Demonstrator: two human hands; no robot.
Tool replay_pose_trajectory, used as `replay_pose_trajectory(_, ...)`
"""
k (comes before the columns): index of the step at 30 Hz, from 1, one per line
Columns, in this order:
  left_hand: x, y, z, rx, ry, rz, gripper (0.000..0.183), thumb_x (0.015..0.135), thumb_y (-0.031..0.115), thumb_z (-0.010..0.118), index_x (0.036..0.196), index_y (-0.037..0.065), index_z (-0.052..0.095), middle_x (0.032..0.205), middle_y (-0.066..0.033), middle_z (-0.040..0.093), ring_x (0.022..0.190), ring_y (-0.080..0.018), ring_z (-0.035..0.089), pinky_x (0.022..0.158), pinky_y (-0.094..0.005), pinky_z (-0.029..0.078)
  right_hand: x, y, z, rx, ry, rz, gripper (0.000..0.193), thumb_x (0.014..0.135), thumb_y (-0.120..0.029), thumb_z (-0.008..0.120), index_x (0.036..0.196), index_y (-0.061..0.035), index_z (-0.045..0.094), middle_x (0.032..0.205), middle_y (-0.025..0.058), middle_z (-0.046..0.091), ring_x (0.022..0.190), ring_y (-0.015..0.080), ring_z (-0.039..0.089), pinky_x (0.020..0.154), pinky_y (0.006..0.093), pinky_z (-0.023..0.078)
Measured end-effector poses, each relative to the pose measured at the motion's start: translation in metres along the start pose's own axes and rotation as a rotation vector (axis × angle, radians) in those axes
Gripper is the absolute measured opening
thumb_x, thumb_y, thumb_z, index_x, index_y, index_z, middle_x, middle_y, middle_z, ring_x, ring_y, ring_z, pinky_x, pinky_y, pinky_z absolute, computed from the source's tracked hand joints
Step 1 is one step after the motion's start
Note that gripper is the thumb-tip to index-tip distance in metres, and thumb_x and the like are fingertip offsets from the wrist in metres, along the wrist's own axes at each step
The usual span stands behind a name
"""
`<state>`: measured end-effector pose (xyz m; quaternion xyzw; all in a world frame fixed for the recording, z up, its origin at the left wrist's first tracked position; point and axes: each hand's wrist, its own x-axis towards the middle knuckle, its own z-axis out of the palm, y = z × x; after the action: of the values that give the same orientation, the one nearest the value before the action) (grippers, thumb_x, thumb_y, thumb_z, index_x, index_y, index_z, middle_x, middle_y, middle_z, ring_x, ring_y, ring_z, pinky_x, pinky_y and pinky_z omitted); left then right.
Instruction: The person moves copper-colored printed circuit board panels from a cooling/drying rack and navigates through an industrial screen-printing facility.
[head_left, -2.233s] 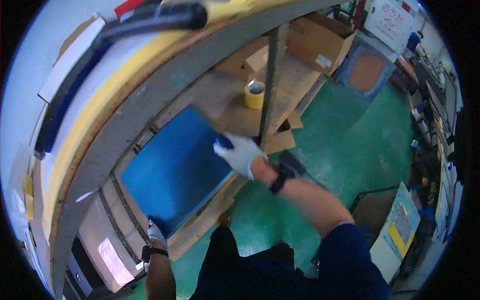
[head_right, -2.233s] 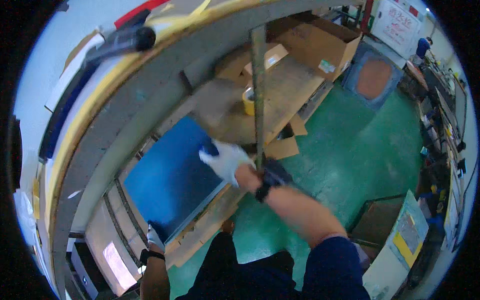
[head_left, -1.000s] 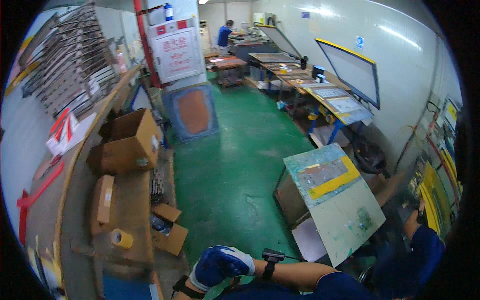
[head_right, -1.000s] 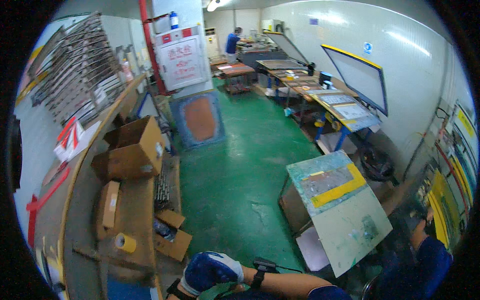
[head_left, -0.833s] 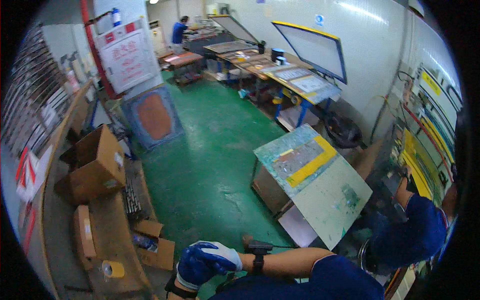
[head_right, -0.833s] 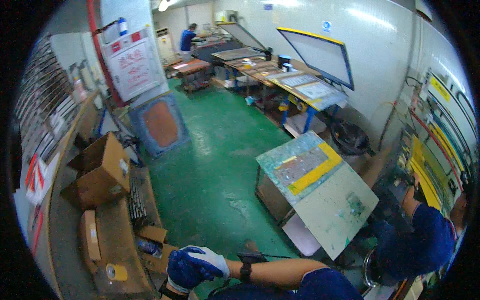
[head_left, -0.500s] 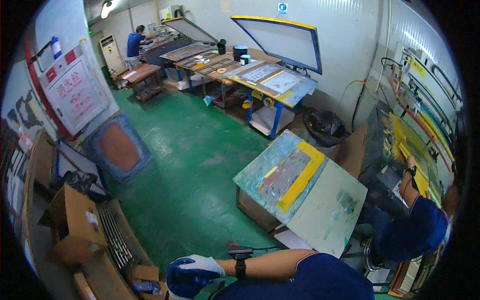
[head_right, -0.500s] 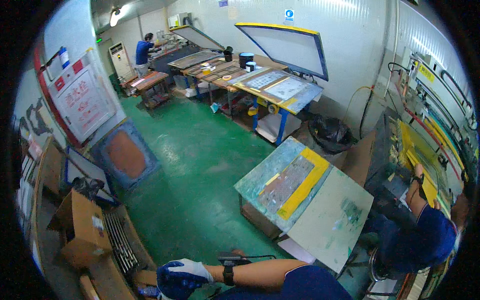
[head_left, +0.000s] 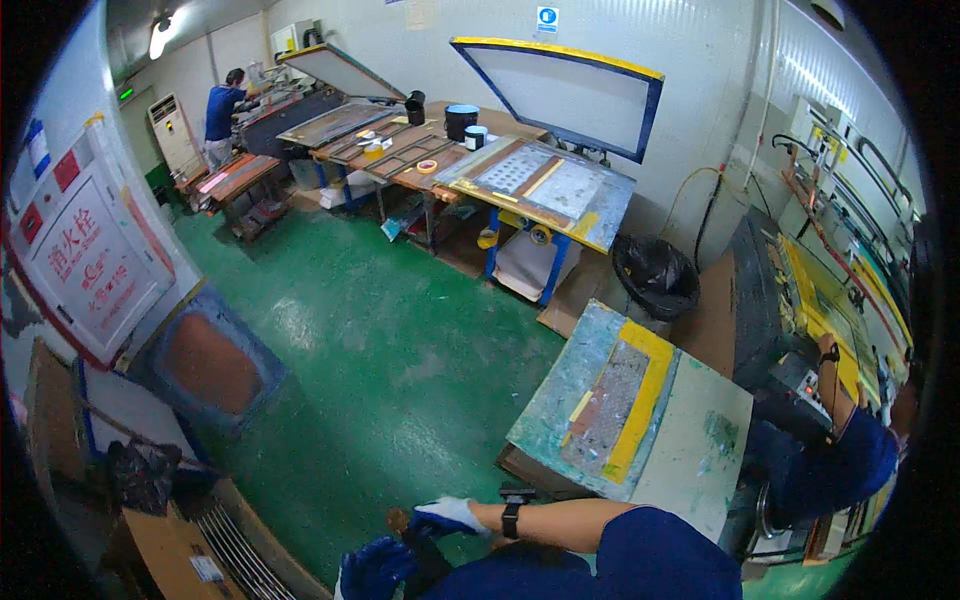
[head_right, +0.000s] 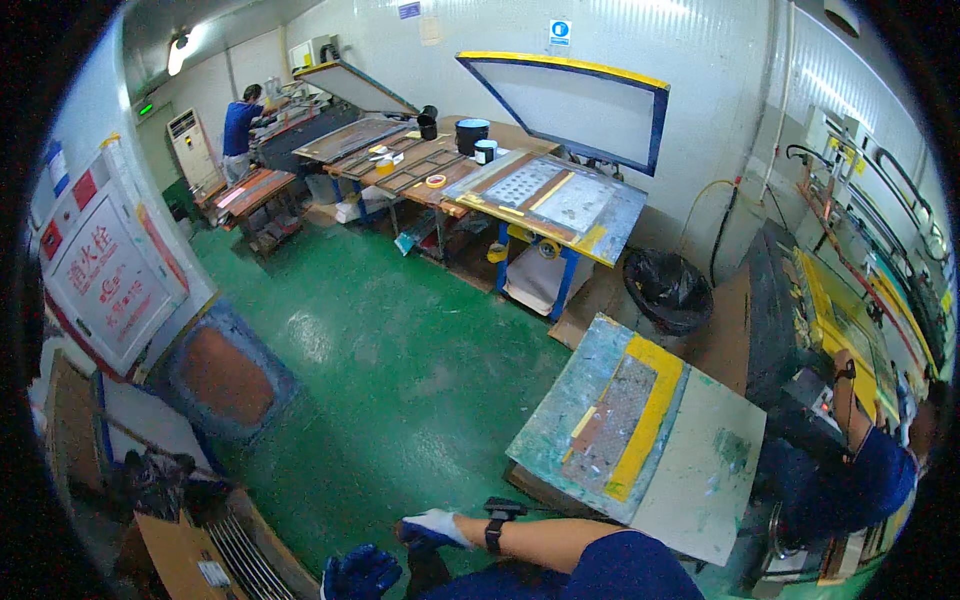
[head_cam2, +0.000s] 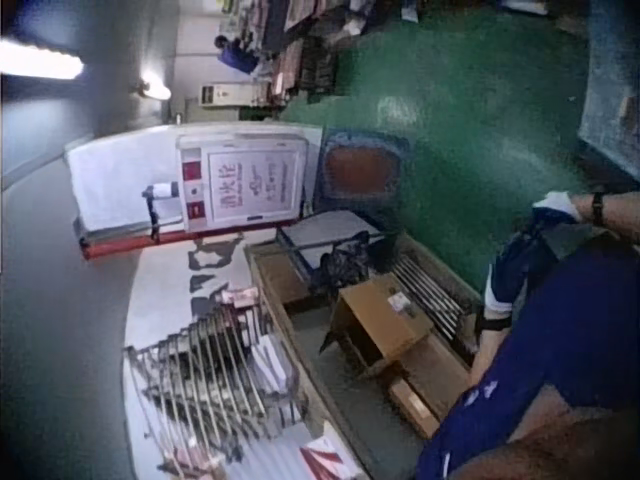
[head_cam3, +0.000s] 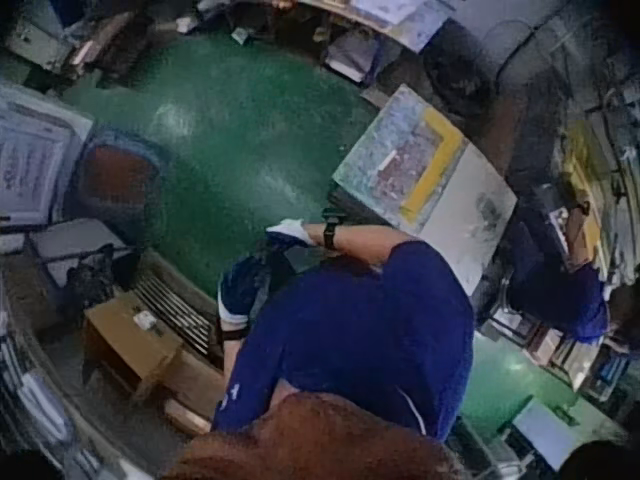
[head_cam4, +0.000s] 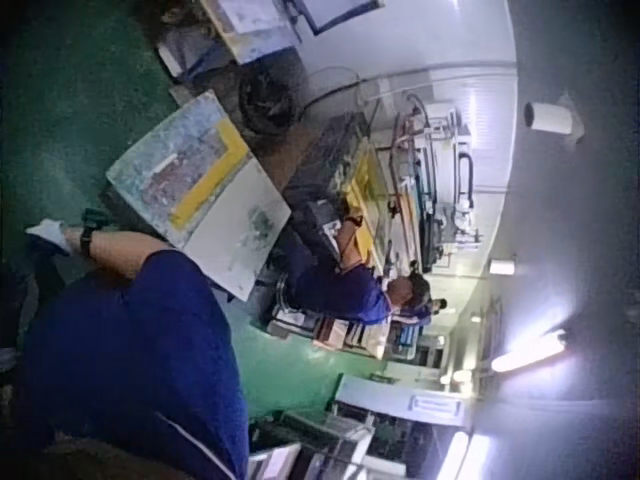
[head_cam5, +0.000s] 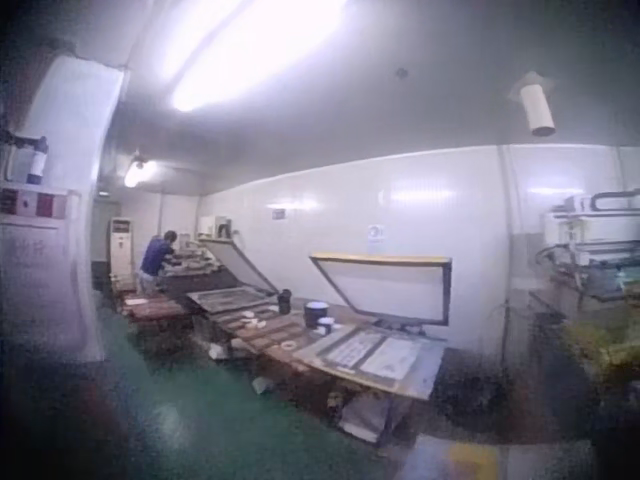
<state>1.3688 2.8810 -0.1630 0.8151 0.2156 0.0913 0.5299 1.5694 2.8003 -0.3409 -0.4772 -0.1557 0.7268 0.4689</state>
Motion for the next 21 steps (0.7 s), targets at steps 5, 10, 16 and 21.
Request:
replay_pose_trajectory(5,0.078,-0.123,-0.076,-0.510,0.071,-0.152,0.028,0.085,0.016,0.057,0.109,0.006,0.065,0.112,-0.0106,0.064,0.104,-0.0280,0.060,0.094,-0.0394,0.045,0.053,-0.013,-0.084,-0.199,0.592,0.063,0.038,0.093,-0.040,0.053,0.099,-0.0051,0.067,0.084,0.0032,0.064,0.073,0.0121,0.057,0.062,0.0290,0.044)
replay_pose_trajectory(10,0.183,-0.118,-0.183,-0.993,-0.106,-0.412,0.036,0.097,0.023,0.043,0.118,-0.005,0.052,0.111,-0.0179,0.061,0.104,-0.0279,0.061,0.093,-0.0367,0.049,0.060,0.068,-0.168,-0.416,0.941,0.106,0.034,0.092,-0.038,0.056,0.099,-0.0057,0.064,0.083,0.0025,0.063,0.069,0.0131,0.057,0.058,0.0273,0.044)
replay_pose_trajectory(16,0.279,-0.151,-0.252,-0.783,-0.127,-0.300,0.027,0.092,-0.002,0.044,0.118,-0.005,0.052,0.112,-0.0141,0.062,0.104,-0.0185,0.062,0.092,-0.0303,0.051,0.096,0.001,-0.123,-0.155,0.943,0.276,0.046,0.093,-0.044,0.051,0.120,-0.0070,0.057,0.109,0.0114,0.062,0.097,0.0246,0.060,0.084,0.0330,0.046)
replay_pose_trajectory(21,0.368,-0.187,-0.261,-0.653,-0.256,-0.205,0.036,0.098,0.014,0.036,0.124,-0.007,0.049,0.114,-0.0177,0.061,0.108,-0.0265,0.060,0.096,-0.0352,0.047,0.176,0.035,-0.233,-0.318,0.777,0.362,0.061,0.094,-0.051,0.041,0.141,-0.0118,0.041,0.140,0.0151,0.047,0.123,0.0300,0.049,0.102,0.0383,0.040)
